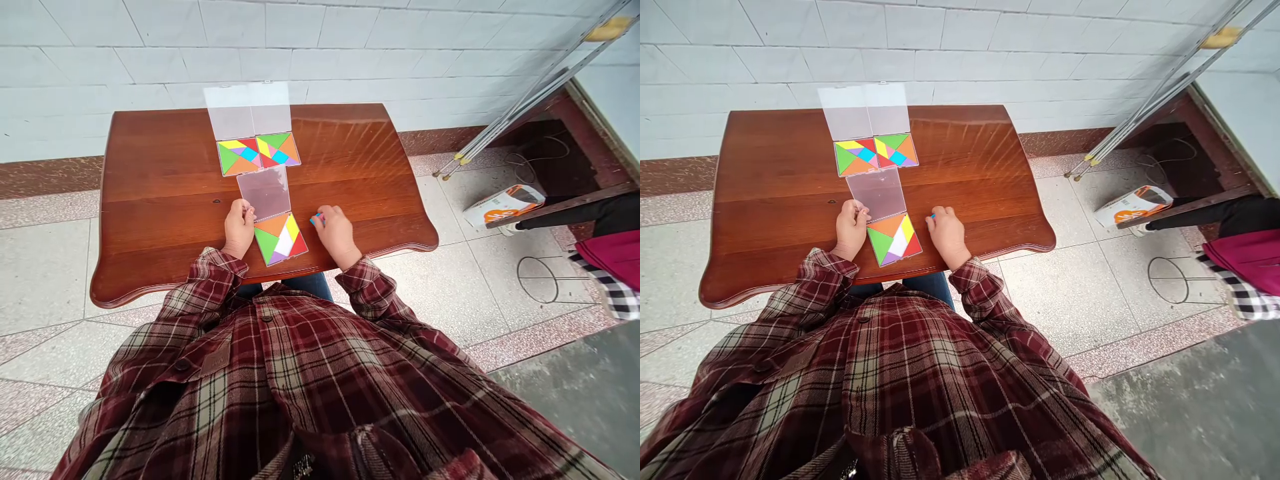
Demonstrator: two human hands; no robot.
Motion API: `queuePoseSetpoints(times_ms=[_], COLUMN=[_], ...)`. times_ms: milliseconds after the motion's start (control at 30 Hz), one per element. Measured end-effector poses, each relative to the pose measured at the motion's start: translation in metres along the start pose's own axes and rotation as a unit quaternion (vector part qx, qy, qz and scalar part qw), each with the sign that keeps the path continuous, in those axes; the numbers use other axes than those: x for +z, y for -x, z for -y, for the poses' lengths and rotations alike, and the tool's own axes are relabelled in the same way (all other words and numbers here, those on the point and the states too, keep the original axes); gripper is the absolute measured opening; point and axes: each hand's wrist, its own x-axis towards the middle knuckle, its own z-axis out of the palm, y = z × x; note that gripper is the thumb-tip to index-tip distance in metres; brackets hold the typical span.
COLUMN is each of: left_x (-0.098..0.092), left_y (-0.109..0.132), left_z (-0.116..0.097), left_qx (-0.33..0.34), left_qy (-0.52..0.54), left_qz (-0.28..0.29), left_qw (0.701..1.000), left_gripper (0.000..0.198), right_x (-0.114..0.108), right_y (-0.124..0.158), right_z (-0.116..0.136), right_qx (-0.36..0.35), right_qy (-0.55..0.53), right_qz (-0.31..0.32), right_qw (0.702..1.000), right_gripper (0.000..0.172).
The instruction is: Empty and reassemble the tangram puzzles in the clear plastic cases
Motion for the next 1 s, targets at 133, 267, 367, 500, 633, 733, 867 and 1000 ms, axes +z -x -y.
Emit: queuePoseSetpoints(times_ms=[133,267,367,500,633,733,867,1000], left_x=[0.001,0.001,0.001,0.000,0.001,0.001,0.001,0.001], left_y=[0.000,0.001,0.001,0.002,0.001,0.001,0.000,0.000], left_z=[0.001,-0.001,-0.004,-0.006,-0.005,-0.004,-0.003,-0.002], left_qx=[0.005,0.008,0.001,-0.008,-0.008,-0.003,-0.005,-0.003], left_qy=[0.004,0.008,0.005,0.010,0.015,0.011,0.004,0.010], left_qz=[-0.004,-0.008,-0.006,-0.001,0.000,-0.002,0.002,-0.001], left_qw=[1.000,1.000,1.000,1.000,1.000,1.000,1.000,1.000], left_gripper=[0.005,0.005,0.006,0.006,0.006,0.006,0.005,0.006], right_x=[0.008,0.013,0.010,0.004,0.000,-0.002,-0.004,-0.002], right_y=[0.007,0.008,0.008,0.006,0.004,0.002,-0.006,-0.018], right_z=[0.030,0.047,0.053,0.055,0.049,0.036,0.009,-0.020], right_qx=[-0.060,-0.044,-0.042,-0.035,-0.016,-0.018,0.007,0.039], right_qy=[0.012,0.052,0.072,0.086,0.073,0.035,-0.030,-0.081], right_qz=[0.074,0.096,0.103,0.113,0.126,0.113,0.040,0.006], right_qw=[0.995,0.993,0.991,0.989,0.989,0.993,0.999,0.996], right_gripper=[0.036,0.036,0.033,0.029,0.029,0.028,0.027,0.026])
